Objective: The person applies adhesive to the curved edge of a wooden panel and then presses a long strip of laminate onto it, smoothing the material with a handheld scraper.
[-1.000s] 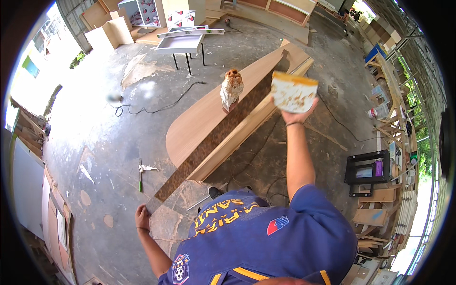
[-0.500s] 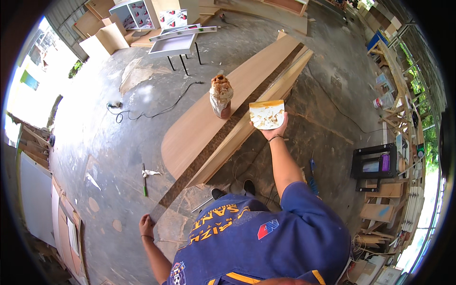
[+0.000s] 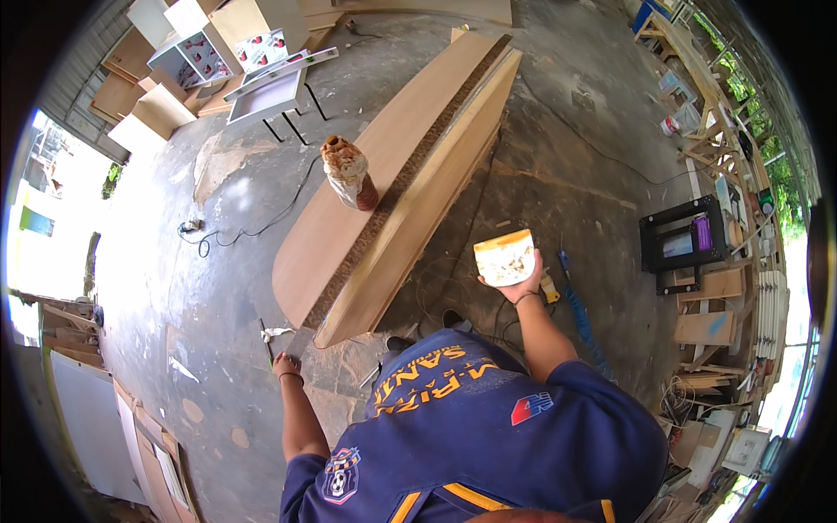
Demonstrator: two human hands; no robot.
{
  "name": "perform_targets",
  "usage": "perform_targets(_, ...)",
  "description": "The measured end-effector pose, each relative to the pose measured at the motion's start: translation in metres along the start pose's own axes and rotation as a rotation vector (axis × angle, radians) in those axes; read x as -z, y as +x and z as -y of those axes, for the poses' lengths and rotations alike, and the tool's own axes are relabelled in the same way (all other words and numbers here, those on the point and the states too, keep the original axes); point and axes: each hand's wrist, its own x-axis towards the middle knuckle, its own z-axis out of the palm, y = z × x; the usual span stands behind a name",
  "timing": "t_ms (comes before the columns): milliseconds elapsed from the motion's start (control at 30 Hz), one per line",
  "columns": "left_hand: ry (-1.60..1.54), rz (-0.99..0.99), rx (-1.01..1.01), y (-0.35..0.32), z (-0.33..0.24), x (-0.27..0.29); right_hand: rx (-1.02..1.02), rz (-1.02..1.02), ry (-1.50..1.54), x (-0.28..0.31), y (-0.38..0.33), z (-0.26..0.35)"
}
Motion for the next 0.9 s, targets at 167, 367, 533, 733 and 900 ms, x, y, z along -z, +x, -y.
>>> perform_targets(167,0.484,-0.079,-0.25,0.09,0.02,0.035,0.023,-0.076,0.017,0.035,-0.039,0.029)
perform_targets(367,0.087,-0.172,-0.333,-0.046,0.03,-0.04,0.003,-0.089,-0.056,0.083,-0.063,0.063)
perform_targets(533,-0.129,0.07,-0.316,-0.219,0.023,-0.09,-0.082,-0.14,-0.123,0.109,-0.063,0.071)
perform_targets(733,-0.319,0.608,-0.734,-0.452,-0.077,-0.095,-0.252,0.032,-0.217,0.079,-0.056,0.063)
perform_targets(900,-0.44,0.97,-1.263,-0.607,-0.128,-0.023,-0.384,0.066,-0.38,0.056,-0.056,0.041)
